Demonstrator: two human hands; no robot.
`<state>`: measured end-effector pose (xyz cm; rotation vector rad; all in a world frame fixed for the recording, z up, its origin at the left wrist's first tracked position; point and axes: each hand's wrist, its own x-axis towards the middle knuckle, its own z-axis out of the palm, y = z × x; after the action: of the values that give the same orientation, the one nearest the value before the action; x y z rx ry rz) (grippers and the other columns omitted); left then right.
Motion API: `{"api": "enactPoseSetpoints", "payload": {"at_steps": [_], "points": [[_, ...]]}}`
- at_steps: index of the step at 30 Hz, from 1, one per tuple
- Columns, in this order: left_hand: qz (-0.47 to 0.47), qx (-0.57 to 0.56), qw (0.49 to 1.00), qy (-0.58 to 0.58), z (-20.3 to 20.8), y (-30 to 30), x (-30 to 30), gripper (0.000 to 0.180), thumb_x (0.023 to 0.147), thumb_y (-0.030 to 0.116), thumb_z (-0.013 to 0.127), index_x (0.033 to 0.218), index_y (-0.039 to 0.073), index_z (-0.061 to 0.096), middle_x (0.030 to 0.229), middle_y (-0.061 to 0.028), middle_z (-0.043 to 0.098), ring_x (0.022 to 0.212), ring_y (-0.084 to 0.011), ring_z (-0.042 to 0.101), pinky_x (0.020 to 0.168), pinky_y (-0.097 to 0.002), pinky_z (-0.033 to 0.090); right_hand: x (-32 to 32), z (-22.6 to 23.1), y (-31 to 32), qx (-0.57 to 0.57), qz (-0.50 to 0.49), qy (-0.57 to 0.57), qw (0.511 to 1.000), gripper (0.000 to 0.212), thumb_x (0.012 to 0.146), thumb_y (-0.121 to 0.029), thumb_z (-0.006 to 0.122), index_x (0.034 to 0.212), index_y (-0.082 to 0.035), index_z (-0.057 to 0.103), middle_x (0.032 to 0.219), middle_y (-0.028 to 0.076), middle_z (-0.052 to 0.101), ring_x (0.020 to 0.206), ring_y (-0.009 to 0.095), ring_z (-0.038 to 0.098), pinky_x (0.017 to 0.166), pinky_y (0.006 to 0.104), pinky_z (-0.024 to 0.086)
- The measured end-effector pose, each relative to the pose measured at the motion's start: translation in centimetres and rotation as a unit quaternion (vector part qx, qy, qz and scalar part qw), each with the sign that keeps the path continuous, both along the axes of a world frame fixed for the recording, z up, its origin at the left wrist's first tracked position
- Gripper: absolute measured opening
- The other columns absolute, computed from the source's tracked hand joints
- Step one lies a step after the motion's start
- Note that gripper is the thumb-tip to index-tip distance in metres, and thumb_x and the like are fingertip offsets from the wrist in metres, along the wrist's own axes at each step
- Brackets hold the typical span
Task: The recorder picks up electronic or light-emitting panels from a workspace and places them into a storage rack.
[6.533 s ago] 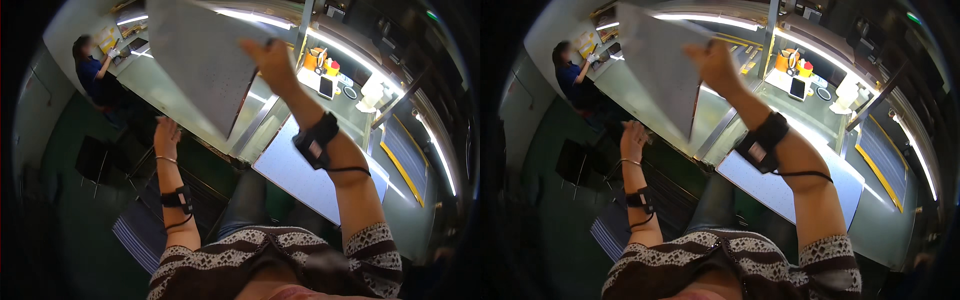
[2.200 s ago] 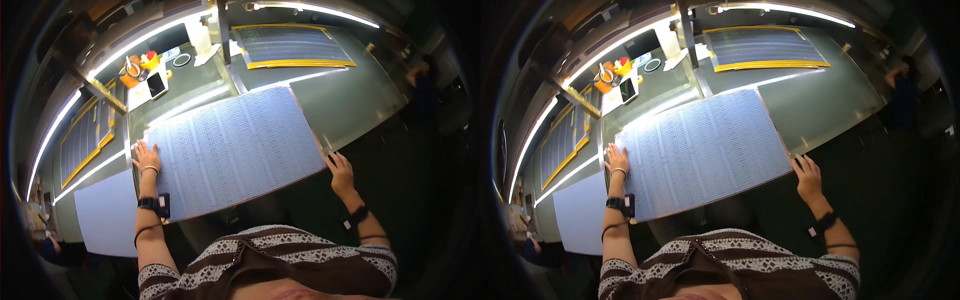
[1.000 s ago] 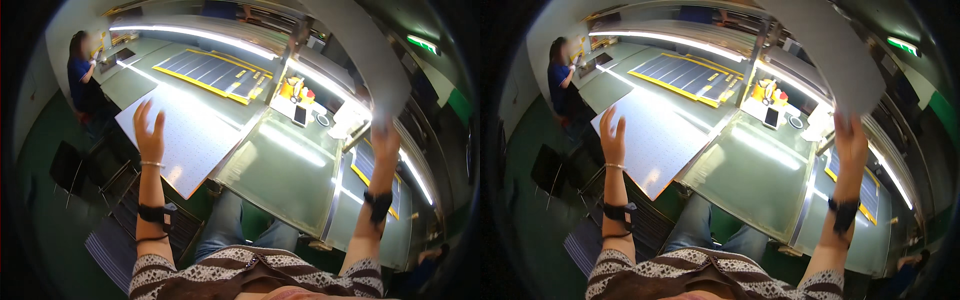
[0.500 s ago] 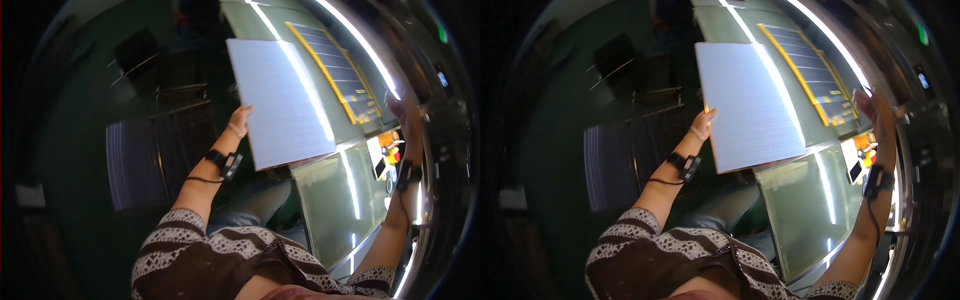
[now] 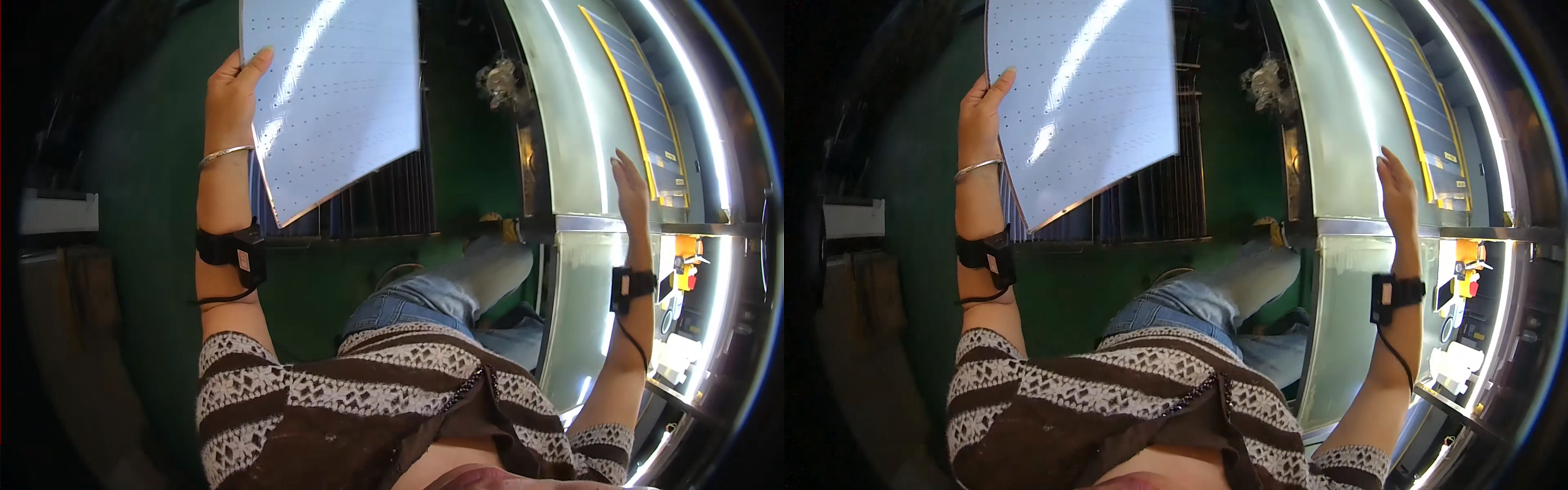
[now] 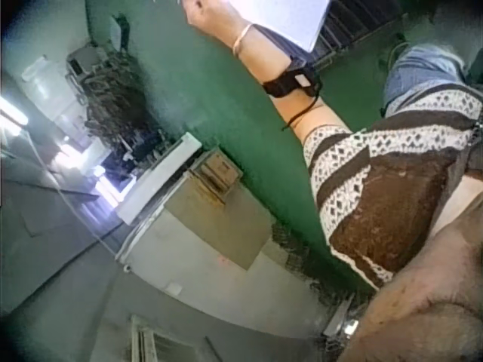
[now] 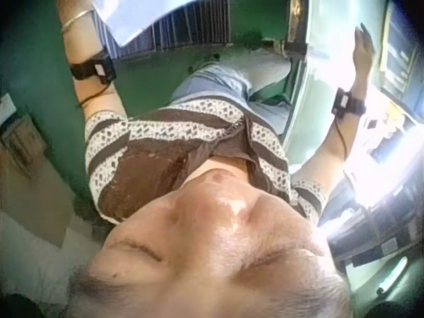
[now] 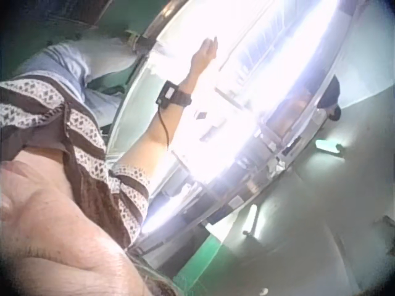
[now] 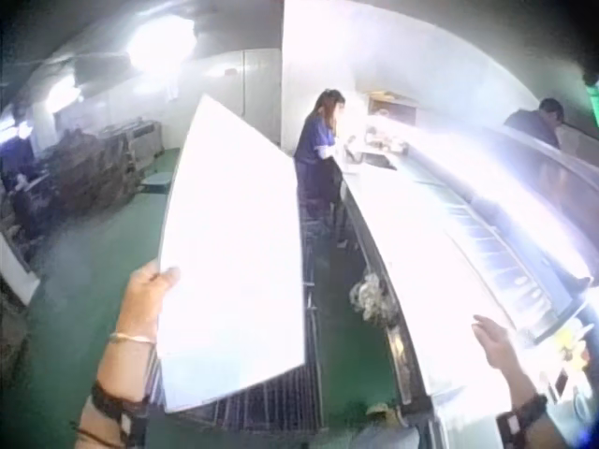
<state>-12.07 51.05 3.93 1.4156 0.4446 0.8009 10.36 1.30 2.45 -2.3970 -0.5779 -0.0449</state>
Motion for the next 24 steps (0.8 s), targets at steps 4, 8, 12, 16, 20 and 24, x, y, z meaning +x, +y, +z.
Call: {"api": "enactPoseSetpoints", "payload": {"at_steps": [4,8,12,16,20,24], "points": [[0.132,0.181,0.965,0.136,-7.3,1.4,-1.2,0.018,0.079,0.015,0.060,0.089,0.000,0.062,0.064,-0.0031,0.059,0.053,-0.0079,0.044,0.052,-0.0228,0.038,0.5,-5.2,1.7,-0.188,-0.051,-0.124,0.973,0.048,0.086,-0.034,0.051,0.128,-0.012,0.042,0.129,0.014,0.043,0.122,0.030,0.036,0.100,0.0384,0.029],[0.153,0.242,0.927,0.243,-14.0,-0.4,-1.4,0.018,0.080,0.016,0.057,0.088,0.000,0.061,0.065,-0.0136,0.060,0.055,-0.0196,0.055,0.055,-0.0309,0.043,0.0,-9.7,0.4,-0.211,-0.090,-0.115,0.966,0.052,0.087,-0.039,0.046,0.132,-0.016,0.035,0.135,0.019,0.031,0.127,0.034,0.026,0.103,0.0416,0.020],[0.156,0.230,0.920,0.275,-19.2,-2.2,-1.3,0.017,0.079,0.013,0.054,0.090,0.001,0.061,0.073,-0.0206,0.061,0.066,-0.0335,0.061,0.060,-0.0380,0.046,-0.8,-12.4,-1.5,-0.191,-0.113,-0.122,0.967,0.051,0.089,-0.040,0.043,0.133,-0.016,0.034,0.136,0.020,0.029,0.127,0.036,0.023,0.103,0.0437,0.018],[0.164,0.215,0.927,0.259,-22.5,-4.0,-1.2,0.019,0.079,0.010,0.053,0.094,0.002,0.061,0.072,-0.0208,0.061,0.065,-0.0348,0.060,0.060,-0.0382,0.046,-1.1,-12.8,-1.6,-0.140,-0.110,-0.154,0.972,0.050,0.090,-0.038,0.042,0.131,-0.010,0.037,0.134,0.020,0.032,0.125,0.034,0.027,0.103,0.0423,0.020],[0.156,0.219,0.918,0.292,-25.0,-5.9,-0.8,0.018,0.080,0.012,0.054,0.094,0.002,0.061,0.072,-0.0199,0.061,0.065,-0.0310,0.061,0.058,-0.0364,0.046,-1.6,-11.8,-1.0,-0.118,-0.103,-0.142,0.977,0.047,0.091,-0.034,0.042,0.129,-0.008,0.038,0.131,0.017,0.038,0.123,0.031,0.032,0.101,0.0406,0.022],[0.136,0.187,0.914,0.335,-28.1,-7.0,-1.5,0.026,0.079,0.007,0.050,0.103,0.003,0.059,0.074,-0.0212,0.061,0.066,-0.0343,0.060,0.060,-0.0392,0.047,-1.8,-11.3,-0.4,-0.141,-0.104,-0.145,0.974,0.046,0.091,-0.034,0.042,0.129,-0.008,0.039,0.130,0.016,0.040,0.122,0.031,0.033,0.101,0.0402,0.024]]}}
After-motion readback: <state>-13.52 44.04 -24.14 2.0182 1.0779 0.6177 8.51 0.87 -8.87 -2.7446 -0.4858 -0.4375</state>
